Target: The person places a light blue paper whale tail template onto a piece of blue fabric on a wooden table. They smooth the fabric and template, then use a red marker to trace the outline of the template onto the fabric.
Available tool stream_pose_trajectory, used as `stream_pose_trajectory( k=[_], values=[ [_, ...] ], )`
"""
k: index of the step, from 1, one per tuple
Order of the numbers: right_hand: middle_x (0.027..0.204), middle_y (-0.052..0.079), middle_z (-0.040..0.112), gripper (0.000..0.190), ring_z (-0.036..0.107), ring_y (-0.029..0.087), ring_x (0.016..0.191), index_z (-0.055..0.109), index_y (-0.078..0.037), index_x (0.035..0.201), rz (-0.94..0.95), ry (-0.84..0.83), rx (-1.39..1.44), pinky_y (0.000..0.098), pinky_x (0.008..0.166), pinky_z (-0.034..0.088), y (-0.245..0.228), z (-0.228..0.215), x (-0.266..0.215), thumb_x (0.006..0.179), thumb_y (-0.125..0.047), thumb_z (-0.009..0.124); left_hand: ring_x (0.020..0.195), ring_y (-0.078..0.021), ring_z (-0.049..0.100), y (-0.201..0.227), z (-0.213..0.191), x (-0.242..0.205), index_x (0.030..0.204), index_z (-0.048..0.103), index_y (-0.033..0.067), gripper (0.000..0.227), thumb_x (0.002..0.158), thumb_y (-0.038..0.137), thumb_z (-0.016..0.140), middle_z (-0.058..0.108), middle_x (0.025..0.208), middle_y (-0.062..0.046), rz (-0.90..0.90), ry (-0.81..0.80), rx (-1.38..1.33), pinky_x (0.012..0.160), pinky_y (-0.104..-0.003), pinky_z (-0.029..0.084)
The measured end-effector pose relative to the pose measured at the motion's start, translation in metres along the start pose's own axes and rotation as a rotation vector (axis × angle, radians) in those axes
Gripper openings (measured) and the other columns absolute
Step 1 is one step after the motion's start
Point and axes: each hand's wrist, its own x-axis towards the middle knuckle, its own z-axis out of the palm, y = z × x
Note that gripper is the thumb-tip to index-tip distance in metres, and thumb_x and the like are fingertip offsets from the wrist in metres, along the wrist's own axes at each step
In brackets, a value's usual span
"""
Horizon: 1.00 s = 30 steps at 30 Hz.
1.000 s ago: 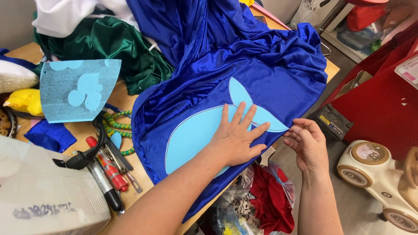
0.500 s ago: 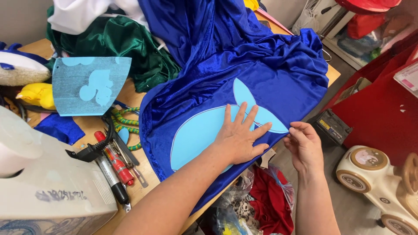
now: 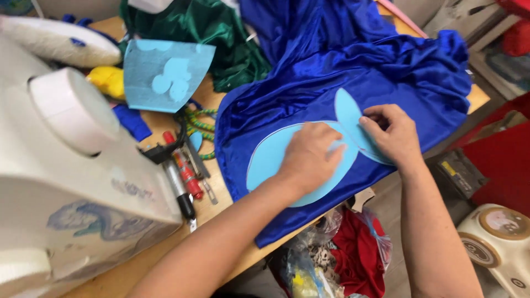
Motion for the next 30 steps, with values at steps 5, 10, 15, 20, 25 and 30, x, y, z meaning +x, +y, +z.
stream_pose_trajectory(
  k=[5, 10, 15, 20, 25, 30],
  values=[
    [0.103, 0.004, 0.063, 0.034, 0.058, 0.015, 0.091, 0.073, -0.014, 0.115, 0.044, -0.04, -0.014, 0.0323, 0.085, 0.046, -0.013, -0.004, -0.002, 0.089, -0.032, 0.085, 0.091, -0.0336, 0.069, -0.023, -0.103, -0.024, 0.106, 0.068, 0.0101, 0.018, 0.09, 0.014, 0.06, 0.071, 0.103, -0.012, -0.556, -0.099, 0.06, 0.079, -0.05, 0.05],
    [0.1, 0.002, 0.063, 0.038, 0.057, 0.014, 0.091, 0.073, -0.014, 0.118, 0.111, -0.09, 0.021, 0.0309, 0.082, 0.045, -0.025, -0.006, -0.002, 0.085, -0.028, 0.086, 0.093, -0.03, 0.064, -0.021, -0.138, -0.051, 0.115, 0.066, 0.0066, 0.025, 0.094, 0.018, 0.06, 0.067, 0.097, -0.01, -0.741, -0.229, 0.083, 0.084, -0.047, 0.049],
    [0.094, 0.0, 0.065, 0.04, 0.053, 0.011, 0.083, 0.074, -0.013, 0.117, 0.079, -0.085, 0.044, 0.0286, 0.077, 0.045, -0.002, 0.001, 0.004, 0.082, -0.024, 0.09, 0.095, -0.0282, 0.065, -0.01, -0.149, -0.048, 0.116, 0.066, 0.0119, 0.028, 0.094, 0.029, 0.061, 0.069, 0.095, -0.002, -0.859, -0.319, 0.12, 0.077, -0.051, 0.05],
    [0.092, 0.006, 0.073, 0.029, 0.064, 0.016, 0.086, 0.078, -0.012, 0.113, 0.161, -0.06, 0.075, 0.0322, 0.078, 0.052, -0.023, -0.01, 0.008, 0.086, -0.022, 0.083, 0.106, -0.034, 0.066, -0.005, -0.142, -0.039, 0.11, 0.068, 0.0106, 0.022, 0.093, 0.025, 0.066, 0.064, 0.101, -0.009, -0.678, -0.334, 0.345, 0.086, -0.049, 0.054],
    [0.108, 0.007, 0.072, 0.017, 0.067, 0.023, 0.099, 0.077, -0.014, 0.114, -0.123, -0.025, -0.061, 0.0378, 0.083, 0.052, 0.023, -0.018, 0.068, 0.097, -0.015, 0.077, 0.101, -0.0298, 0.059, -0.034, -0.118, -0.03, 0.102, 0.067, 0.0105, 0.018, 0.089, 0.021, 0.073, 0.058, 0.097, -0.006, -0.514, -0.178, 0.475, 0.083, -0.045, 0.049],
    [0.123, 0.002, 0.072, 0.021, 0.062, 0.031, 0.114, 0.076, -0.018, 0.116, -0.321, -0.117, -0.222, 0.0458, 0.096, 0.051, 0.017, -0.014, 0.108, 0.098, -0.01, 0.069, 0.099, -0.0308, 0.059, -0.034, -0.11, -0.031, 0.101, 0.068, 0.0081, 0.019, 0.087, 0.02, 0.074, 0.058, 0.096, -0.008, -0.477, -0.156, 0.554, 0.079, -0.045, 0.049]
  ],
)
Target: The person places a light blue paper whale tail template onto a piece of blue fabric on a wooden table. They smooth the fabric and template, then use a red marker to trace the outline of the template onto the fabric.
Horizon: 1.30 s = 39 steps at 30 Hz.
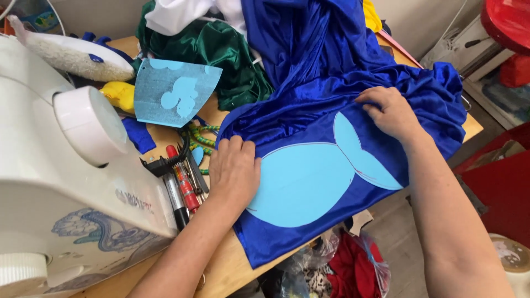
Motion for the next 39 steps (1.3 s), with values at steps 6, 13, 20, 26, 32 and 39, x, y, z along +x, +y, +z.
stream_pose_trajectory(
  k=[6, 13, 20, 26, 32, 39],
  values=[
    [0.113, -0.005, 0.072, 0.018, 0.06, 0.024, 0.121, 0.074, -0.03, 0.118, 0.156, -0.219, -0.272, 0.0454, 0.103, 0.046, 0.01, 0.017, 0.021, 0.101, -0.03, 0.068, 0.084, -0.0299, 0.062, -0.006, 0.003, -0.001, 0.096, 0.069, 0.0073, 0.026, 0.086, 0.029, 0.078, 0.059, 0.083, -0.007, 0.036, -0.022, 0.093, 0.071, -0.043, 0.048],
    [0.123, -0.006, 0.064, 0.015, 0.053, 0.021, 0.128, 0.072, -0.026, 0.112, 0.102, -0.229, -0.23, 0.0466, 0.108, 0.041, 0.009, 0.013, 0.024, 0.097, -0.028, 0.07, 0.092, -0.0305, 0.059, 0.001, -0.006, 0.008, 0.09, 0.065, 0.009, 0.022, 0.084, 0.025, 0.079, 0.059, 0.09, -0.007, -0.04, -0.138, 0.043, 0.077, -0.044, 0.046],
    [0.104, -0.003, 0.066, 0.014, 0.056, 0.021, 0.117, 0.071, -0.028, 0.106, 0.065, -0.239, -0.254, 0.0473, 0.108, 0.039, 0.024, 0.021, 0.029, 0.093, -0.032, 0.07, 0.091, -0.0314, 0.064, -0.001, -0.006, 0.01, 0.101, 0.064, 0.0097, 0.025, 0.086, 0.026, 0.077, 0.062, 0.091, -0.009, -0.082, -0.221, 0.021, 0.079, -0.045, 0.05],
    [0.11, -0.001, 0.065, 0.014, 0.056, 0.022, 0.118, 0.071, -0.025, 0.109, 0.033, -0.245, -0.177, 0.0466, 0.106, 0.041, 0.024, 0.016, 0.031, 0.097, -0.03, 0.069, 0.081, -0.027, 0.065, -0.009, 0.012, 0.003, 0.091, 0.065, 0.0095, 0.012, 0.09, 0.019, 0.073, 0.06, 0.081, -0.005, -0.054, -0.082, 0.062, 0.072, -0.04, 0.052],
    [0.11, 0.0, 0.065, 0.025, 0.056, 0.024, 0.117, 0.071, -0.027, 0.118, -0.032, -0.164, -0.135, 0.0465, 0.104, 0.043, 0.024, 0.015, 0.027, 0.093, -0.024, 0.073, 0.076, -0.0262, 0.052, -0.009, 0.007, -0.008, 0.078, 0.055, 0.0105, 0.02, 0.076, 0.003, 0.074, 0.047, 0.081, -0.004, 0.339, 0.39, 0.105, 0.063, -0.038, 0.039],
    [0.118, 0.002, 0.074, 0.031, 0.057, 0.026, 0.128, 0.077, -0.019, 0.113, -0.019, -0.178, 0.239, 0.0467, 0.111, 0.039, -0.033, -0.007, 0.027, 0.086, -0.004, 0.072, 0.068, -0.021, 0.053, -0.007, 0.003, -0.014, 0.075, 0.051, 0.0137, 0.021, 0.081, -0.003, 0.063, 0.049, 0.077, -0.002, 0.47, 0.526, 0.09, 0.061, -0.032, 0.043]
  ],
)
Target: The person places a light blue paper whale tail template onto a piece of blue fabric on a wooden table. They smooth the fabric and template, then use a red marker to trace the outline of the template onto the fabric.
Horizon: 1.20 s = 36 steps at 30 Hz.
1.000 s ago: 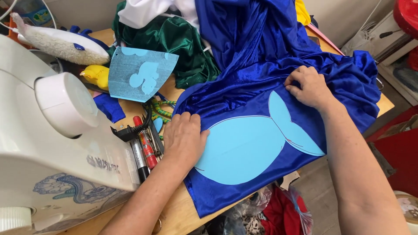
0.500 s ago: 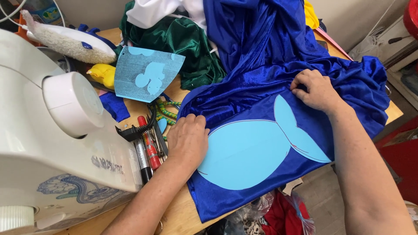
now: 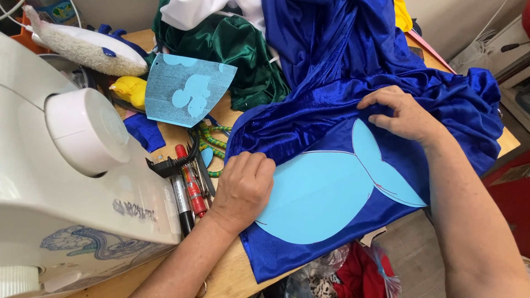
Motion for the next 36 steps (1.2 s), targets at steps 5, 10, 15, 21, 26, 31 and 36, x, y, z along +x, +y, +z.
stream_pose_trajectory(
  k=[5, 10, 15, 21, 26, 31, 36],
  values=[
    [0.132, -0.005, 0.069, 0.036, 0.047, 0.022, 0.135, 0.073, -0.024, 0.125, 0.02, -0.246, -0.109, 0.0495, 0.119, 0.024, 0.019, -0.004, 0.008, 0.089, -0.02, 0.069, 0.06, -0.0241, 0.039, 0.003, -0.001, 0.0, 0.085, 0.054, 0.0089, 0.019, 0.088, -0.009, 0.05, 0.04, 0.066, -0.004, -0.023, -0.006, -0.035, 0.055, -0.039, 0.032],
    [0.114, -0.003, 0.065, 0.023, 0.048, 0.022, 0.124, 0.073, -0.029, 0.115, 0.135, -0.274, -0.232, 0.0519, 0.109, 0.027, 0.044, 0.003, 0.017, 0.094, -0.021, 0.067, 0.057, -0.0222, 0.041, 0.002, 0.003, -0.005, 0.088, 0.055, 0.0106, 0.017, 0.099, -0.001, 0.051, 0.04, 0.064, -0.002, -0.12, -0.019, -0.052, 0.054, -0.038, 0.033],
    [0.113, -0.002, 0.063, 0.008, 0.048, 0.025, 0.121, 0.07, -0.026, 0.101, 0.112, -0.252, -0.229, 0.0531, 0.106, 0.028, 0.05, 0.005, 0.017, 0.096, -0.022, 0.066, 0.054, -0.0213, 0.044, 0.002, 0.002, -0.005, 0.087, 0.054, 0.0121, 0.018, 0.101, 0.002, 0.054, 0.043, 0.063, 0.0, -0.148, -0.041, -0.143, 0.054, -0.037, 0.035],
    [0.127, -0.004, 0.067, 0.008, 0.048, 0.024, 0.126, 0.066, -0.022, 0.1, 0.046, -0.121, -0.101, 0.0507, 0.11, 0.022, 0.035, -0.002, 0.002, 0.1, -0.015, 0.06, 0.091, -0.0313, 0.072, 0.003, 0.001, -0.008, 0.134, 0.06, 0.0068, 0.06, 0.09, 0.045, 0.075, 0.076, 0.103, -0.01, -0.393, -0.335, -0.321, 0.071, -0.047, 0.053],
    [0.107, -0.002, 0.063, 0.007, 0.055, 0.019, 0.105, 0.06, -0.02, 0.111, -0.012, -0.035, -0.125, 0.0476, 0.109, 0.024, 0.053, 0.0, -0.001, 0.106, -0.019, 0.056, 0.086, -0.0277, 0.07, 0.003, -0.013, 0.015, 0.089, 0.074, 0.025, 0.012, 0.086, 0.037, 0.073, 0.073, 0.093, 0.006, -0.852, -0.709, -0.39, 0.072, -0.048, 0.048],
    [0.096, 0.002, 0.063, 0.005, 0.055, 0.02, 0.081, 0.061, -0.011, 0.11, -0.041, 0.036, -0.073, 0.0408, 0.094, 0.037, 0.053, -0.001, -0.006, 0.106, -0.011, 0.057, 0.085, -0.0259, 0.058, 0.006, -0.013, 0.003, 0.087, 0.062, 0.012, 0.012, 0.093, 0.02, 0.07, 0.062, 0.089, -0.003, -0.621, -0.415, -0.521, 0.075, -0.042, 0.046],
    [0.097, 0.004, 0.058, 0.007, 0.05, 0.017, 0.083, 0.059, -0.01, 0.114, 0.095, 0.029, -0.015, 0.0332, 0.079, 0.042, 0.031, -0.013, -0.015, 0.108, -0.01, 0.056, 0.072, -0.0215, 0.063, 0.012, -0.033, 0.013, 0.097, 0.056, 0.0147, 0.01, 0.099, 0.024, 0.058, 0.068, 0.089, 0.001, -0.773, -0.511, -0.773, 0.069, -0.039, 0.045]
  ],
)
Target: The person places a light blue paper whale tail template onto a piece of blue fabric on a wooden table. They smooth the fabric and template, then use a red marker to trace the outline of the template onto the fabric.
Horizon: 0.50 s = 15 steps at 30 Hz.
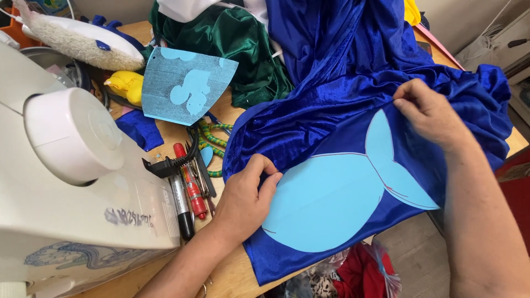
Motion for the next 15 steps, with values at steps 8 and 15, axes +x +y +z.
stream_pose_trajectory(
  k=[8, 15],
  values=[
    [0.108, 0.01, 0.06, 0.012, 0.054, 0.025, 0.095, 0.058, -0.011, 0.12, 0.103, -0.055, -0.076, 0.0421, 0.084, 0.043, -0.046, -0.028, 0.012, 0.109, -0.008, 0.053, 0.06, -0.0088, 0.038, 0.019, -0.01, 0.014, 0.093, 0.058, 0.0158, 0.013, 0.101, 0.025, 0.061, 0.041, 0.066, 0.005, -0.174, 0.228, -0.245, 0.059, -0.031, 0.035],
    [0.098, 0.006, 0.065, 0.024, 0.062, 0.023, 0.09, 0.066, -0.013, 0.125, -0.035, -0.043, -0.137, 0.0373, 0.088, 0.046, 0.023, 0.028, 0.029, 0.102, -0.016, 0.063, 0.093, -0.0233, 0.062, -0.006, -0.003, 0.014, 0.142, 0.046, 0.0154, 0.054, 0.094, 0.04, 0.055, 0.063, 0.102, -0.007, -0.342, 0.197, -0.11, 0.085, -0.037, 0.047]
  ],
)
